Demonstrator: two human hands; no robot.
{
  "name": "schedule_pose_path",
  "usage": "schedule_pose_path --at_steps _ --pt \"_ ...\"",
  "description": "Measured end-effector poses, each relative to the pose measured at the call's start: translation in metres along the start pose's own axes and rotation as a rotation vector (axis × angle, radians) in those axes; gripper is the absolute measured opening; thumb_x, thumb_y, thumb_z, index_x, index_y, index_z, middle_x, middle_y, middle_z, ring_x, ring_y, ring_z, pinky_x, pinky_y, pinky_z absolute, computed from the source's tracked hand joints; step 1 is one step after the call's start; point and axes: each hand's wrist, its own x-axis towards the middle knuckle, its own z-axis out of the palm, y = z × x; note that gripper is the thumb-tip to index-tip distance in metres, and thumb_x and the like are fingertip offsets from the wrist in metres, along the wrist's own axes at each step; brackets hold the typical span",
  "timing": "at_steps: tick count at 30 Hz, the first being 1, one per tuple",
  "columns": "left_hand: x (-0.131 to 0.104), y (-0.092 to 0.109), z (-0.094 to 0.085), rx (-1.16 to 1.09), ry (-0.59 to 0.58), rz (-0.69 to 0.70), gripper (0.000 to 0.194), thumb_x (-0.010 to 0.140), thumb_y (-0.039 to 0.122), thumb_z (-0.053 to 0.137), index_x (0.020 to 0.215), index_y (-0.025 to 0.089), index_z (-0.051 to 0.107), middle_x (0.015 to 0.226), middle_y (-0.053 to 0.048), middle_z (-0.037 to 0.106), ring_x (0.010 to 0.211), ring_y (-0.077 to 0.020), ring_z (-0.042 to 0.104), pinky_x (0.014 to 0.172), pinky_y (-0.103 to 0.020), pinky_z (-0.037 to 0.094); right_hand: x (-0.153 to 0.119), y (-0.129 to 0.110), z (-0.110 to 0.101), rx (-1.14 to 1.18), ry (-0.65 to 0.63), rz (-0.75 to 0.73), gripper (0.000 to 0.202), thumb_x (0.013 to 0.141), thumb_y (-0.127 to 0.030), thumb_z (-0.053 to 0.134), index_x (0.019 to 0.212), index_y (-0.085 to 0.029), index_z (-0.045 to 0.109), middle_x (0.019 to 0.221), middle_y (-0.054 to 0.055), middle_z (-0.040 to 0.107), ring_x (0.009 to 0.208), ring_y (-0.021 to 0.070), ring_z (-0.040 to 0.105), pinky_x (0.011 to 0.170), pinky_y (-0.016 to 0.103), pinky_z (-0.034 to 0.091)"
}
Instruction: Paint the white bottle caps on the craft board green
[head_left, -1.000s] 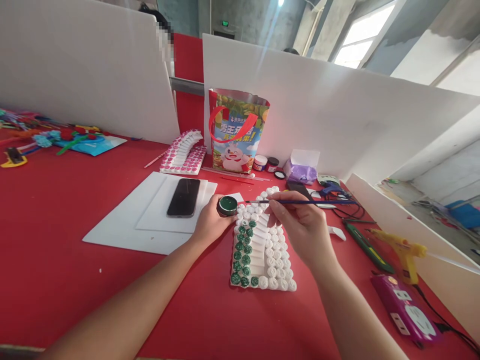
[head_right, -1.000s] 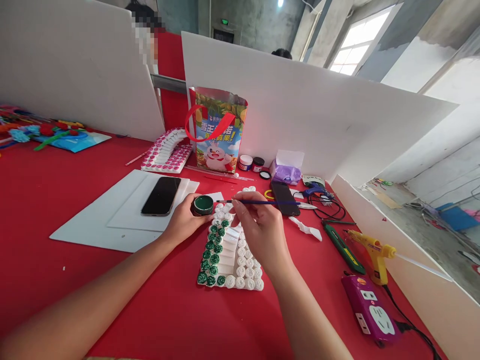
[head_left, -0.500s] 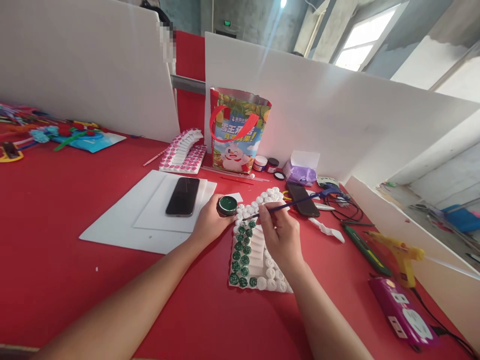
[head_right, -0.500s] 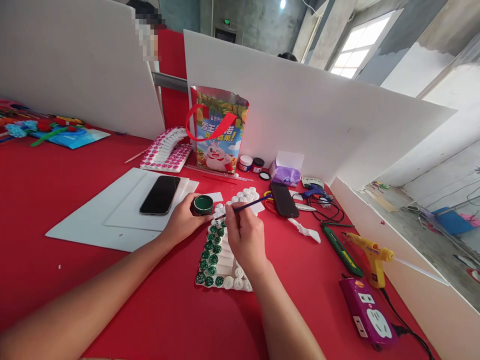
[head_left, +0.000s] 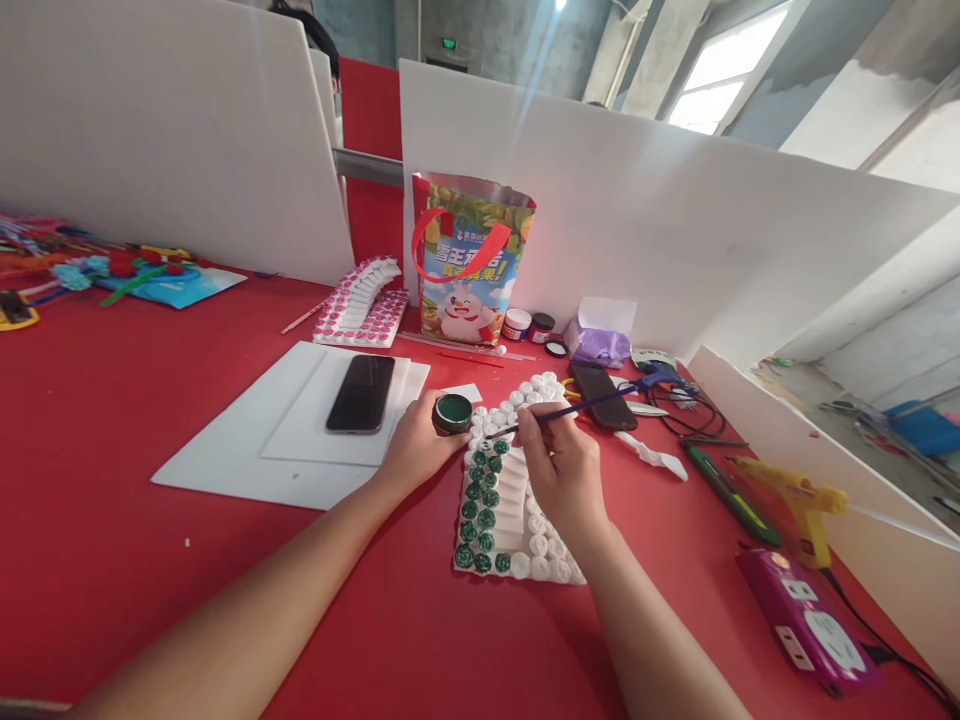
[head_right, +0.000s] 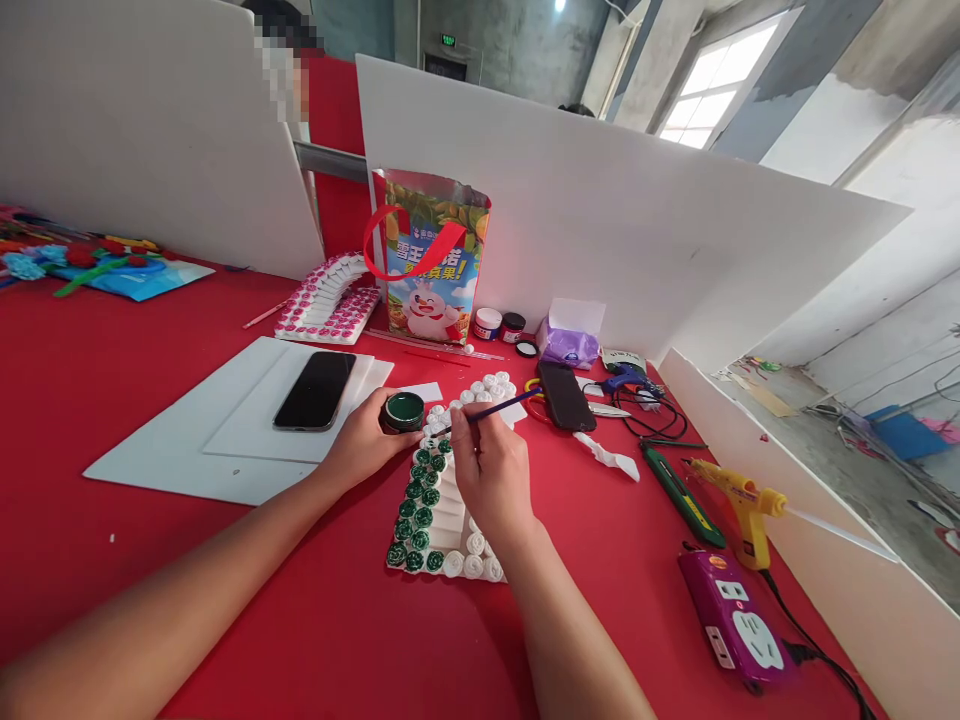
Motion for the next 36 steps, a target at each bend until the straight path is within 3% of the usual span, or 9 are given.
schedule_pose_path --at_steps 15,21,27,32,36 --pt "-0.0009 0.0028 -0.0008 -0.002 -0.012 -0.014 0.045 0.068 0.021 0.084 0.105 0.022 0.058 0.106 -0.005 0.073 0.102 -0.0267 0.068 0.088 -0.037 0.051 -0.0032 0.004 0.0003 -0.082 0.026 -0.135 0.014 0.103 -0.025 0.053 0.089 -0.02 0.056 0.063 -0.003 0.06 0.05 0.0099 0.055 0.053 0.021 0.042" --pt "-0.0003 0.0022 -0.0007 -0.017 -0.017 0.002 0.046 0.068 0.021 0.084 0.106 0.022 0.058 0.107 -0.005 0.073 0.103 -0.0262 0.068 0.089 -0.037 0.052 -0.0034 -0.0003 -0.0015 -0.13 0.023 -0.243 0.016 0.101 -0.019 0.053 0.085 -0.021 0.055 0.057 -0.007 0.048 0.045 0.0087 0.041 0.048 0.021 0.036" --pt "-0.0005 0.0031 -0.0009 -0.009 0.002 -0.01 0.044 0.067 0.021 0.083 0.104 0.023 0.059 0.104 -0.004 0.073 0.1 -0.0262 0.069 0.088 -0.038 0.052 -0.004 -0.0001 -0.0021 -0.113 0.041 -0.221 0.014 0.102 -0.019 0.053 0.088 -0.02 0.056 0.062 -0.005 0.055 0.049 0.0093 0.05 0.052 0.021 0.039" --pt "0.0002 0.0005 0.0001 -0.018 0.001 0.011 0.046 0.067 0.023 0.083 0.106 0.023 0.059 0.104 -0.004 0.074 0.101 -0.0263 0.069 0.089 -0.038 0.053 -0.0034 0.0008 -0.0004 -0.164 0.041 -0.255 0.015 0.102 -0.019 0.054 0.087 -0.02 0.057 0.058 -0.007 0.049 0.044 0.0086 0.038 0.048 0.022 0.034" --pt "0.0005 -0.0016 0.0011 -0.018 0.0 0.017 0.045 0.067 0.024 0.083 0.106 0.023 0.06 0.105 -0.005 0.074 0.102 -0.0272 0.069 0.089 -0.039 0.053 -0.0042 -0.0023 -0.0015 -0.12 0.041 -0.231 0.016 0.102 -0.021 0.054 0.086 -0.02 0.057 0.057 -0.007 0.047 0.044 0.0088 0.038 0.048 0.022 0.034"
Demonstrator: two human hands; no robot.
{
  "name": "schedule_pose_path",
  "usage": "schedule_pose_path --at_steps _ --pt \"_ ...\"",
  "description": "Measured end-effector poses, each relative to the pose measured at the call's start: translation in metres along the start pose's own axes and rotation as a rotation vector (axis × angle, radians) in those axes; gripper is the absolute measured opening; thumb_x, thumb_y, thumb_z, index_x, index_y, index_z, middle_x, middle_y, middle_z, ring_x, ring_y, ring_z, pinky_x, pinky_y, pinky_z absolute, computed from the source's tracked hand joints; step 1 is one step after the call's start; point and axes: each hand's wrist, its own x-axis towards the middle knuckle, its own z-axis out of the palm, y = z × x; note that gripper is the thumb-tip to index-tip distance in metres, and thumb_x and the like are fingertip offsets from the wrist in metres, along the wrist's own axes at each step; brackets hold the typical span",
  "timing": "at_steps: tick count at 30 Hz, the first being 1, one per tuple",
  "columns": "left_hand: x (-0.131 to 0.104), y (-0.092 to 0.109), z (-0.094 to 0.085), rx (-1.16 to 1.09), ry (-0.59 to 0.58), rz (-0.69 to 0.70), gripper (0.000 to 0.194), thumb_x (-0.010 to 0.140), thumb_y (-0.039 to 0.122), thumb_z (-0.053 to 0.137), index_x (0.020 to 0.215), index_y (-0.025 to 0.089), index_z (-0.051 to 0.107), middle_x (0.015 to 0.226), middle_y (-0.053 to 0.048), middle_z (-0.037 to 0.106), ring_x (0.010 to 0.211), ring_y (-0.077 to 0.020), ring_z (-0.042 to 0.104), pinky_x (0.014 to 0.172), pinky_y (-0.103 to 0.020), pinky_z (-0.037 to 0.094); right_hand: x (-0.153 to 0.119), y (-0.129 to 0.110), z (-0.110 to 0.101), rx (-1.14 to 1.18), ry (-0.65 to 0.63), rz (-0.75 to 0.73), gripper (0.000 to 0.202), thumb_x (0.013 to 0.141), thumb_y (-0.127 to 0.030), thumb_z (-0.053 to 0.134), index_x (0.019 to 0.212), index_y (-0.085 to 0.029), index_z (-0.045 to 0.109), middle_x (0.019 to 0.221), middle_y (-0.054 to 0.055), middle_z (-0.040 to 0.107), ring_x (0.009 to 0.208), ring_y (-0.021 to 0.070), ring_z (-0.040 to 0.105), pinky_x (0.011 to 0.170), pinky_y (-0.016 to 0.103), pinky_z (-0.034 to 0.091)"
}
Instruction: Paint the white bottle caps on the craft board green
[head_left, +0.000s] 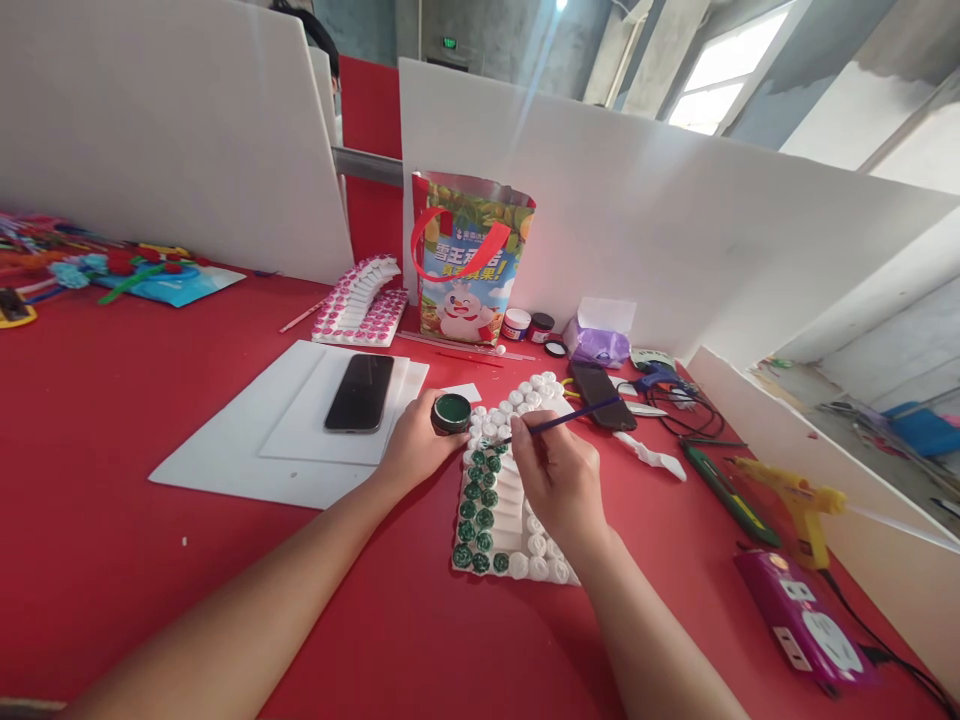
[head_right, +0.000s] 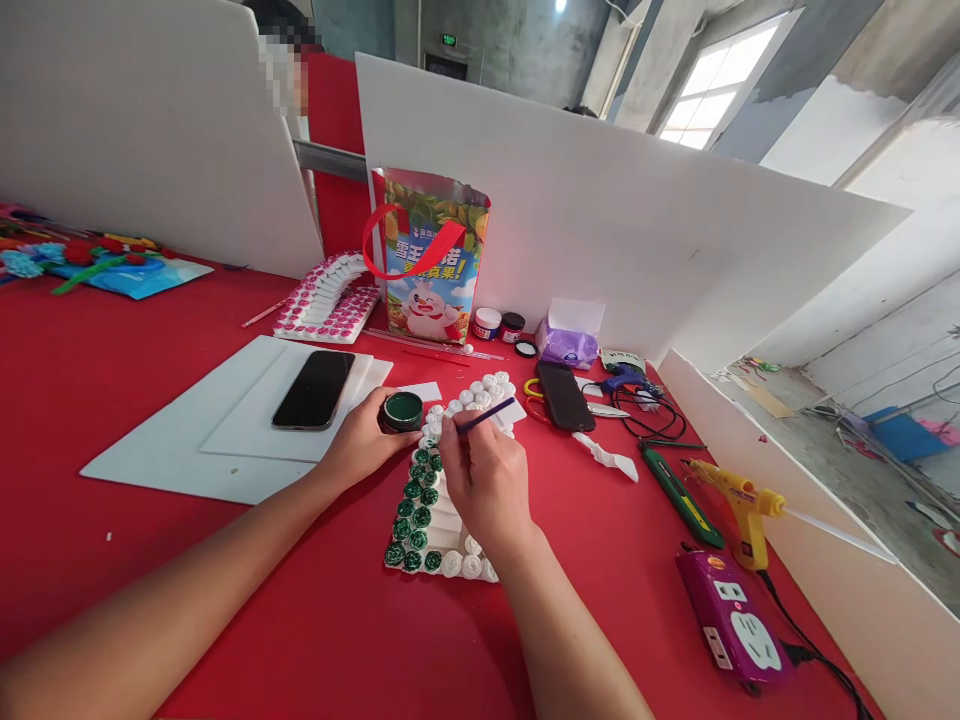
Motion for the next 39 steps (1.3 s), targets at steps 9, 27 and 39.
schedule_pose_path --at_steps 9,27,39 --pt "0.0001 -0.0011 0.0004 -0.006 0.004 0.017 0.045 0.068 0.024 0.083 0.107 0.023 0.06 0.104 -0.004 0.075 0.1 -0.0262 0.07 0.089 -0.039 0.054 0.0008 -0.0017 0.0011 -0.022 -0.006 -0.012 0.018 0.102 -0.021 0.054 0.085 -0.021 0.057 0.055 -0.007 0.047 0.043 0.0088 0.037 0.047 0.023 0.034" --pt "-0.0008 -0.0012 0.0006 -0.02 0.004 0.018 0.043 0.068 0.027 0.082 0.105 0.024 0.06 0.102 -0.003 0.075 0.099 -0.0261 0.07 0.087 -0.038 0.054 -0.0013 -0.0026 0.001 0.054 -0.007 0.072 0.018 0.103 -0.026 0.053 0.087 -0.021 0.058 0.06 -0.005 0.056 0.047 0.0095 0.049 0.051 0.022 0.04" --pt "-0.0001 -0.0023 0.0004 -0.025 -0.01 0.023 0.047 0.068 0.026 0.083 0.109 0.023 0.059 0.107 -0.005 0.075 0.102 -0.0267 0.07 0.09 -0.04 0.054 -0.0023 -0.0024 0.0031 0.151 -0.055 0.155 0.019 0.102 -0.027 0.053 0.084 -0.021 0.057 0.061 -0.005 0.053 0.049 0.0098 0.048 0.05 0.022 0.041"
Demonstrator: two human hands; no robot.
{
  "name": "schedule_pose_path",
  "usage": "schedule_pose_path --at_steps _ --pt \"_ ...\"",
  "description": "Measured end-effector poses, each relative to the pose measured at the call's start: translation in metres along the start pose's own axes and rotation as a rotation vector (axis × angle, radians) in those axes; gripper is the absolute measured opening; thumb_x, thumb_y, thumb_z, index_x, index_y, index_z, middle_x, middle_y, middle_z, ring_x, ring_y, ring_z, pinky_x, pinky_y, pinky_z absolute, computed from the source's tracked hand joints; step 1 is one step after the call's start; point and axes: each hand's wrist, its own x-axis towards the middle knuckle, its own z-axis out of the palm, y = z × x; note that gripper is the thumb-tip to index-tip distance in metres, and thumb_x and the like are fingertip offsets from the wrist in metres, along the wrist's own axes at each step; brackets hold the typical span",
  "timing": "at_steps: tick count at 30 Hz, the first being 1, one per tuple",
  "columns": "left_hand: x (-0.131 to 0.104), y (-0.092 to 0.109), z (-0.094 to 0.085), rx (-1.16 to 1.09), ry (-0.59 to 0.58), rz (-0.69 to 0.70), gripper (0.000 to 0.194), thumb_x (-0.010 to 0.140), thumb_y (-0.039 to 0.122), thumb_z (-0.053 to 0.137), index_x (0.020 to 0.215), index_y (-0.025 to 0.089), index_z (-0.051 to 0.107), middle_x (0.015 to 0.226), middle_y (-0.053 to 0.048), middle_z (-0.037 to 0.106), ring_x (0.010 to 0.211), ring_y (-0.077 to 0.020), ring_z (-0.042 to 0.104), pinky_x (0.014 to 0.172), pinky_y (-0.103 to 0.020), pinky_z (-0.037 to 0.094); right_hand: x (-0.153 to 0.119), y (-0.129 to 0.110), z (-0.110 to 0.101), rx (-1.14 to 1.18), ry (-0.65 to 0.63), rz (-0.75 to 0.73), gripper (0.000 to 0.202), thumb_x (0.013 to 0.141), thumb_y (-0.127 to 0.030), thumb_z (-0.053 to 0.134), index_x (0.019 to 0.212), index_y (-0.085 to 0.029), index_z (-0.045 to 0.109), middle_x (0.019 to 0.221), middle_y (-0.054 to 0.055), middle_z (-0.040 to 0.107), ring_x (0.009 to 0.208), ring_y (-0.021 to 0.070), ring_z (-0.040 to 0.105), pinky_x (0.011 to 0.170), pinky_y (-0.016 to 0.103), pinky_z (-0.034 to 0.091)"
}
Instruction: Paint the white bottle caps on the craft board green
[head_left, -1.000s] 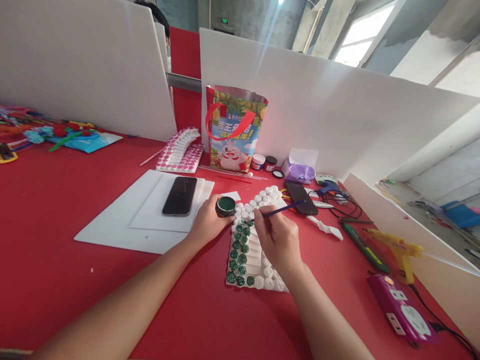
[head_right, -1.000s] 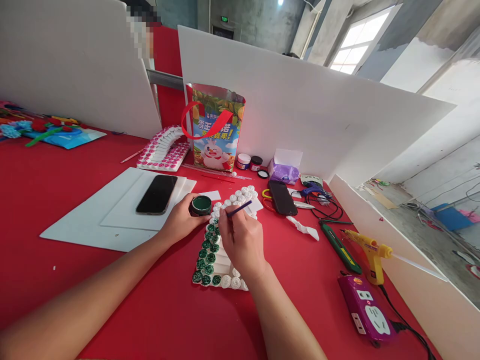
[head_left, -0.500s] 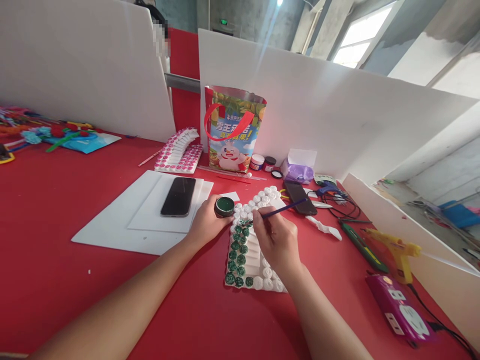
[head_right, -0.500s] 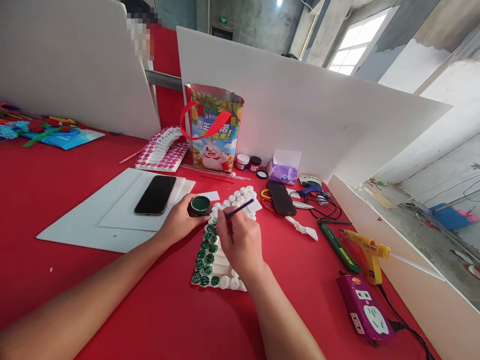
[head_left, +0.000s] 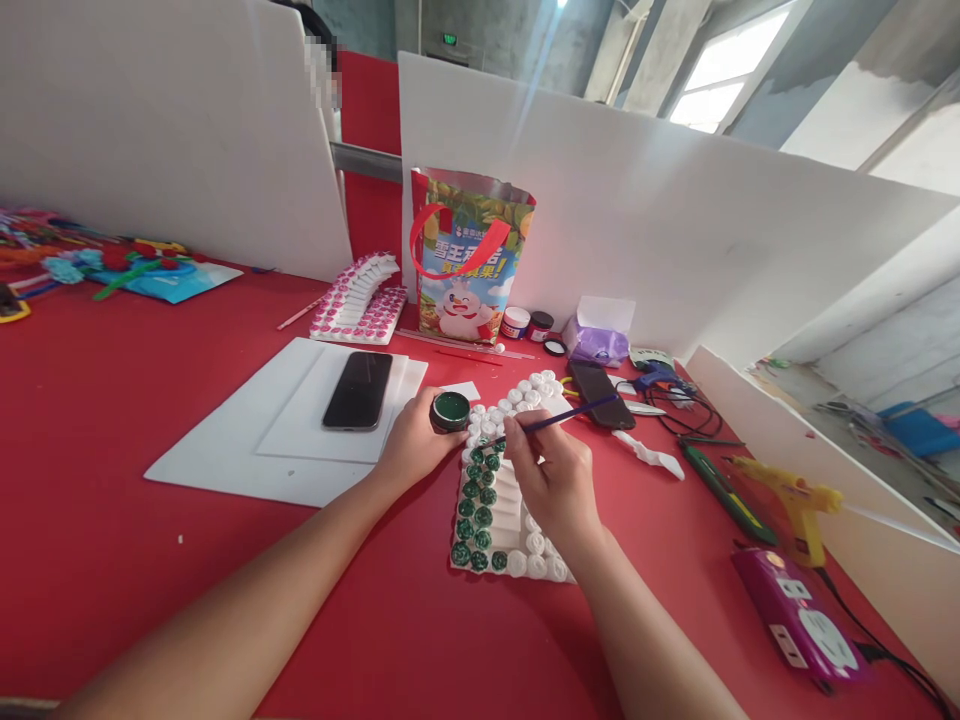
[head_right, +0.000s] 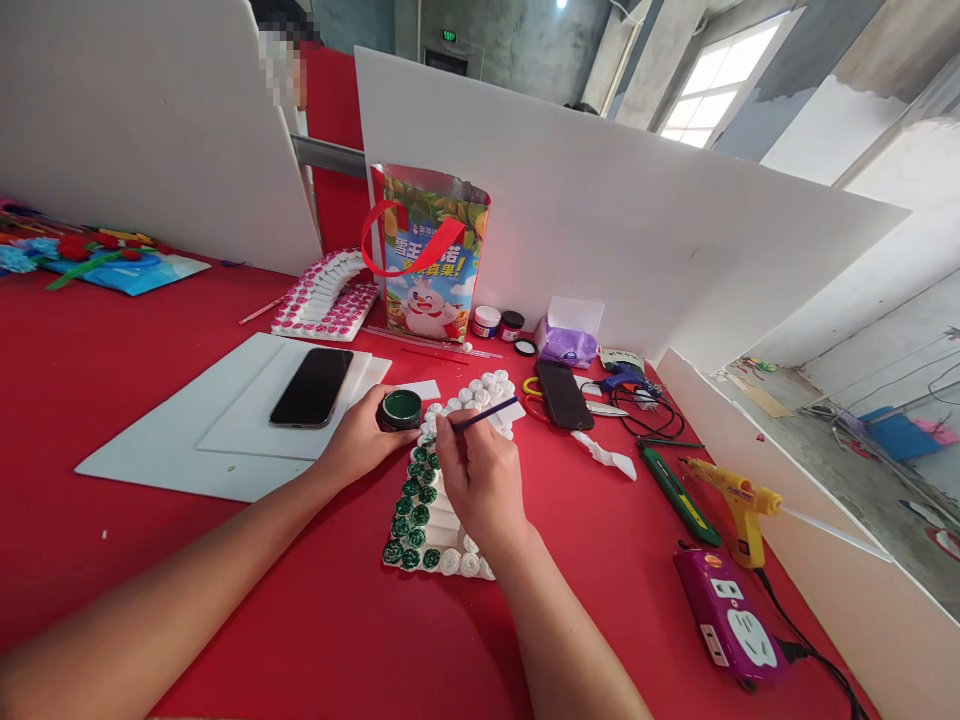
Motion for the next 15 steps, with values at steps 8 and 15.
schedule_pose_path --at_steps 8,15 --pt "-0.0002 0.0008 0.0 0.013 0.015 -0.009 0.045 0.068 0.026 0.082 0.106 0.024 0.059 0.105 -0.003 0.075 0.101 -0.0265 0.071 0.089 -0.039 0.055 0.0008 0.0016 0.0001 -0.022 -0.02 0.029 0.019 0.103 -0.031 0.052 0.089 -0.021 0.06 0.064 -0.002 0.06 0.05 0.0112 0.053 0.051 0.023 0.042" --pt "-0.0001 -0.0007 0.001 0.017 0.019 -0.001 0.046 0.068 0.027 0.083 0.107 0.024 0.06 0.105 -0.003 0.076 0.102 -0.0268 0.071 0.088 -0.038 0.055 0.0001 0.0017 -0.0021 -0.004 0.008 0.048 0.021 0.102 -0.031 0.053 0.085 -0.021 0.058 0.061 -0.004 0.056 0.049 0.01 0.049 0.05 0.023 0.041"
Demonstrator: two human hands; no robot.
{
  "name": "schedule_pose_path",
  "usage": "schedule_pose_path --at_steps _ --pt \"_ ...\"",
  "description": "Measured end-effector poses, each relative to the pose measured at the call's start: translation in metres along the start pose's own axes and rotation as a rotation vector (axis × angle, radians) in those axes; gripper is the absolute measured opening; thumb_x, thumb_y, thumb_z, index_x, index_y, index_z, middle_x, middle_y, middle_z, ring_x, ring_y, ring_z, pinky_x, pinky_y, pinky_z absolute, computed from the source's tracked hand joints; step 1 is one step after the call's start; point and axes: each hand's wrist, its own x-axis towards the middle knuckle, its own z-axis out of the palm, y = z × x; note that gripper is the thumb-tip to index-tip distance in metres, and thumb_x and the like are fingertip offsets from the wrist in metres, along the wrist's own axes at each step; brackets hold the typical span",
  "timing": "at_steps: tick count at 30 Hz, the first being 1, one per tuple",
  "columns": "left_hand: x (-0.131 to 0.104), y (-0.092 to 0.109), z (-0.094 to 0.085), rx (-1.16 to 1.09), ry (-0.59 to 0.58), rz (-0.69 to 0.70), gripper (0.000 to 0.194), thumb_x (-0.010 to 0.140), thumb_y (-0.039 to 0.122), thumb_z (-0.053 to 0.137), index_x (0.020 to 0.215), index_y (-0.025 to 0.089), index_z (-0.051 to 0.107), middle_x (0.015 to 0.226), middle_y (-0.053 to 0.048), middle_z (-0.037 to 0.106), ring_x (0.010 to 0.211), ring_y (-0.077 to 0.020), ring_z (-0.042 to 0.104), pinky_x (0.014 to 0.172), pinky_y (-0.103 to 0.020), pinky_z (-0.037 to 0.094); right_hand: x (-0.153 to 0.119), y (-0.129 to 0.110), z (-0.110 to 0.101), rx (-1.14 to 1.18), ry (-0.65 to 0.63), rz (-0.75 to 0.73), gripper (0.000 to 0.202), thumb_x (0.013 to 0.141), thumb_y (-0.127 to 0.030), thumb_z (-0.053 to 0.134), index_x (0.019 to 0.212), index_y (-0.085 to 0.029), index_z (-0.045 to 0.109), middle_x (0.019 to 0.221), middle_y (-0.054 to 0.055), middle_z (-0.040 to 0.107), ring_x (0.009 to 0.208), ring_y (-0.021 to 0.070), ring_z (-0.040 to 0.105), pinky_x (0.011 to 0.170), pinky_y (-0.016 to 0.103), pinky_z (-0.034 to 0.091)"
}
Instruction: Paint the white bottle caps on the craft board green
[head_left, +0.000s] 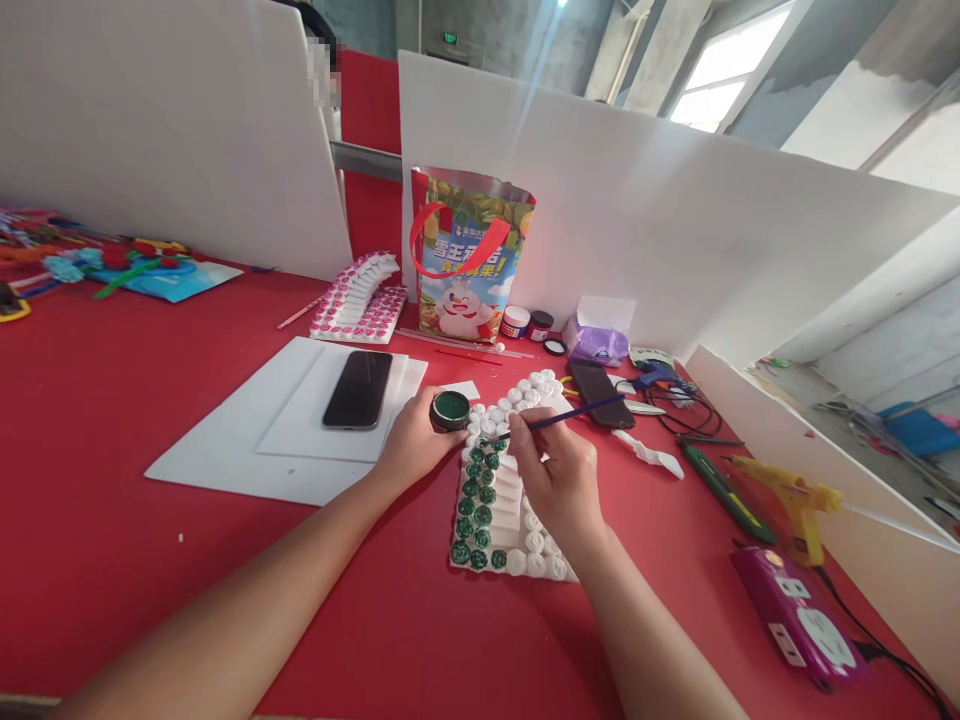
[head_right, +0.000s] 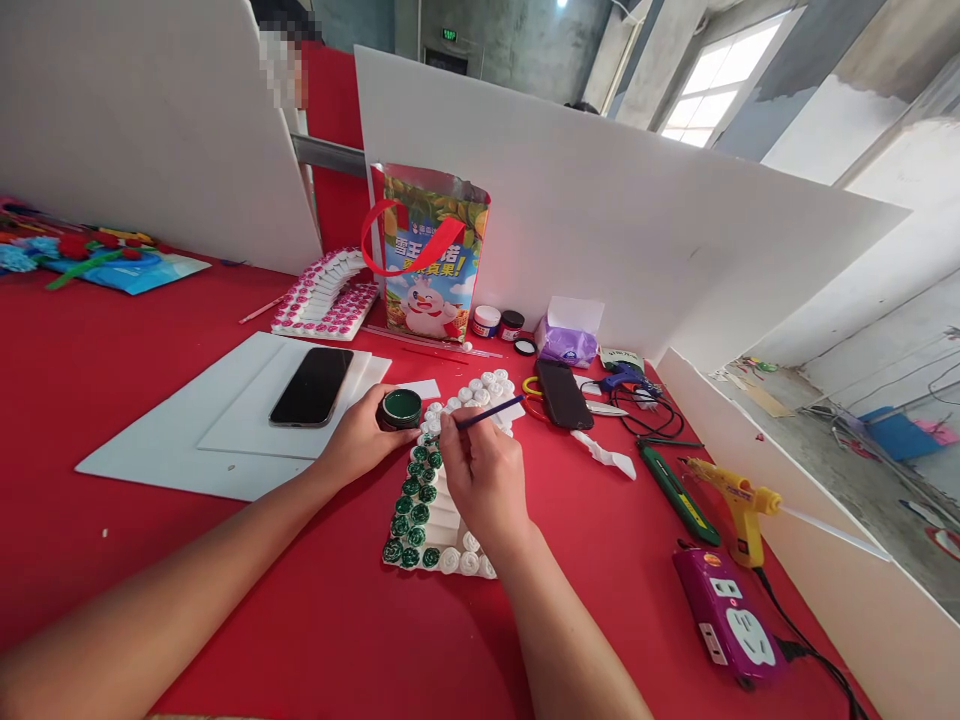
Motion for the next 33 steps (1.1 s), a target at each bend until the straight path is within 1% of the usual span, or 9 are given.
schedule_pose_path --at_steps 5,9,15,18,21,23,26,29,33 --pt "-0.0004 0.0001 -0.0005 0.007 -0.006 -0.013 0.046 0.068 0.025 0.083 0.107 0.024 0.059 0.106 -0.004 0.075 0.102 -0.027 0.071 0.088 -0.039 0.054 0.0001 -0.0008 0.0012 -0.003 -0.02 -0.011 0.018 0.102 -0.03 0.053 0.088 -0.021 0.059 0.063 -0.003 0.058 0.049 0.0103 0.052 0.051 0.023 0.041" --pt "-0.0003 0.0015 -0.0012 0.006 -0.007 -0.009 0.046 0.068 0.025 0.083 0.107 0.023 0.059 0.106 -0.004 0.075 0.102 -0.0275 0.071 0.088 -0.039 0.054 0.0002 -0.0011 0.0008 -0.013 -0.044 -0.031 0.019 0.102 -0.028 0.052 0.085 -0.021 0.058 0.06 -0.004 0.053 0.048 0.0101 0.048 0.05 0.023 0.039" --pt "-0.0003 0.0019 -0.0012 -0.005 -0.013 -0.015 0.045 0.068 0.024 0.083 0.106 0.023 0.059 0.104 -0.004 0.075 0.101 -0.0273 0.071 0.088 -0.039 0.054 0.0004 -0.0009 -0.0018 0.006 -0.003 0.022 0.02 0.102 -0.031 0.053 0.086 -0.021 0.057 0.062 -0.003 0.058 0.048 0.0098 0.051 0.05 0.022 0.04" --pt "-0.0001 0.0013 -0.0014 0.001 -0.017 -0.022 0.044 0.069 0.025 0.082 0.106 0.023 0.059 0.103 -0.004 0.075 0.1 -0.0272 0.07 0.086 -0.038 0.053 0.0012 -0.0021 -0.0005 0.01 -0.028 0.003 0.019 0.102 -0.031 0.052 0.088 -0.02 0.058 0.064 -0.003 0.059 0.049 0.0102 0.054 0.051 0.022 0.041" --pt "0.0002 0.0008 -0.0016 0.001 -0.016 -0.023 0.045 0.068 0.025 0.082 0.107 0.023 0.059 0.104 -0.004 0.075 0.1 -0.027 0.07 0.086 -0.038 0.053 0.0017 -0.0022 0.0001 -0.01 -0.051 -0.018 0.019 0.102 -0.03 0.052 0.086 -0.02 0.058 0.06 -0.004 0.054 0.047 0.0097 0.049 0.049 0.022 0.039" --pt "0.0001 0.0007 -0.0014 -0.006 -0.016 -0.013 0.045 0.069 0.025 0.082 0.108 0.023 0.059 0.105 -0.004 0.075 0.101 -0.0267 0.07 0.087 -0.038 0.053 0.0017 -0.0015 -0.001 -0.018 -0.042 -0.016 0.021 0.102 -0.03 0.052 0.083 -0.021 0.057 0.058 -0.005 0.053 0.047 0.0095 0.046 0.049 0.022 0.037" --pt "-0.0004 0.0016 -0.0009 -0.007 -0.008 -0.013 0.044 0.068 0.025 0.082 0.107 0.024 0.06 0.104 -0.003 0.075 0.101 -0.0265 0.07 0.087 -0.037 0.053 0.0015 -0.0002 -0.0033 -0.015 -0.015 -0.008 0.021 0.101 -0.029 0.052 0.082 -0.021 0.055 0.059 -0.004 0.055 0.049 0.0099 0.049 0.051 0.022 0.039" --pt "-0.0007 0.0029 -0.0007 0.008 0.004 -0.028 0.045 0.067 0.024 0.083 0.106 0.024 0.06 0.104 -0.003 0.075 0.1 -0.0265 0.07 0.086 -0.037 0.053 0.0011 -0.0005 -0.0033 0.009 0.012 0.0 0.018 0.102 -0.029 0.052 0.086 -0.021 0.056 0.061 -0.004 0.056 0.048 0.01 0.05 0.051 0.022 0.04" --pt "-0.0003 0.0024 -0.001 0.007 -0.002 -0.025 0.047 0.067 0.024 0.083 0.107 0.024 0.06 0.103 -0.003 0.076 0.1 -0.0267 0.07 0.086 -0.037 0.053 0.0004 -0.0016 0.0001 0.008 -0.022 -0.029 0.018 0.103 -0.029 0.052 0.088 -0.021 0.058 0.065 -0.002 0.059 0.049 0.0096 0.051 0.05 0.022 0.039"
